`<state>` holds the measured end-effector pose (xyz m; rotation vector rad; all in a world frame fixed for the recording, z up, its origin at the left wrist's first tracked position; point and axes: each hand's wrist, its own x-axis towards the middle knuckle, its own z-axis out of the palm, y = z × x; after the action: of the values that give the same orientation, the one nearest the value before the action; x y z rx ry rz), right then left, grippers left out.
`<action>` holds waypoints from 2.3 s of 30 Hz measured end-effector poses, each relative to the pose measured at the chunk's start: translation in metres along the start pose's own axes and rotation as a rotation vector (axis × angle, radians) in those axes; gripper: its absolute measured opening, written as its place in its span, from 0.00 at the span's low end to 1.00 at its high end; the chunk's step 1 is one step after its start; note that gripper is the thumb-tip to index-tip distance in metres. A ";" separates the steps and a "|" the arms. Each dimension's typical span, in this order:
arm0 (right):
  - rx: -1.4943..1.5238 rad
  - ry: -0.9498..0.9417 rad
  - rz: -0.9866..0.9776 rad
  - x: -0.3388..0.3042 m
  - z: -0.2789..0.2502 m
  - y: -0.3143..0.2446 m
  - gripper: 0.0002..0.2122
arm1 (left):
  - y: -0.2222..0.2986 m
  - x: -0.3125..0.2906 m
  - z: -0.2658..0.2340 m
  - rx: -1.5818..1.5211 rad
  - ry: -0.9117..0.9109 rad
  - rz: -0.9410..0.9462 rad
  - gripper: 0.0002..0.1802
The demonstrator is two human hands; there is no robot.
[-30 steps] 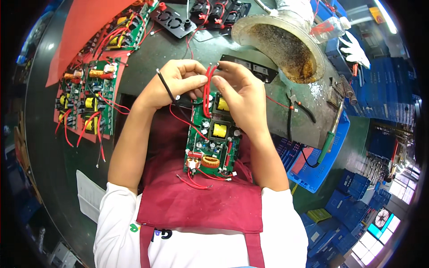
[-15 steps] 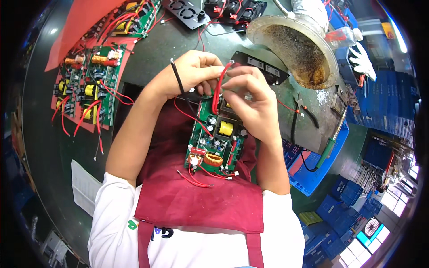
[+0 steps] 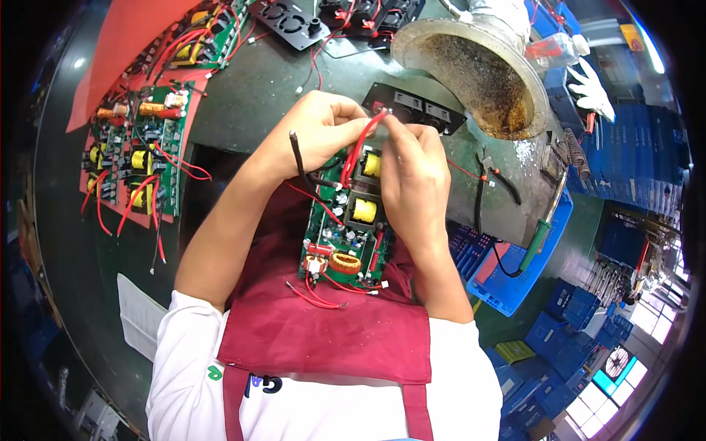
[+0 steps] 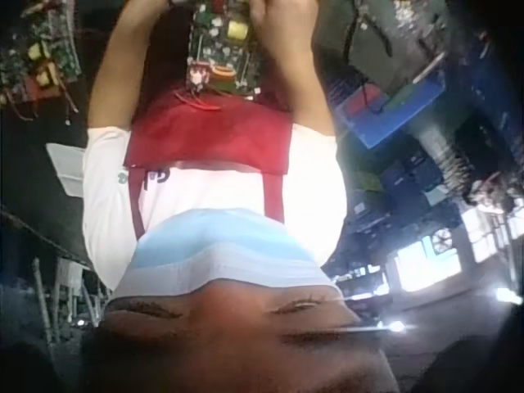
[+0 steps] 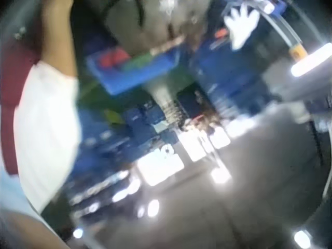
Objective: Soldering wires to circuit boards and components at an assembly workstation.
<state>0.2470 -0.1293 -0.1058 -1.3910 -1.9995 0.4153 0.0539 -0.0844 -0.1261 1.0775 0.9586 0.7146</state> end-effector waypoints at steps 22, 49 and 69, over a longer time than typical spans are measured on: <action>1.248 0.915 0.581 -0.139 -0.100 0.082 0.12 | -0.009 0.005 -0.006 0.242 0.236 0.064 0.16; 1.632 0.962 0.368 -0.165 -0.148 0.113 0.24 | -0.008 0.014 -0.002 0.376 0.252 -0.018 0.15; 0.319 0.393 -0.212 -0.063 -0.040 0.016 0.16 | -0.014 0.013 -0.001 0.396 0.281 0.083 0.17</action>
<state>0.2988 -0.1854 -0.1069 -0.9656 -1.6519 0.3187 0.0583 -0.0778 -0.1436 1.3919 1.3407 0.7760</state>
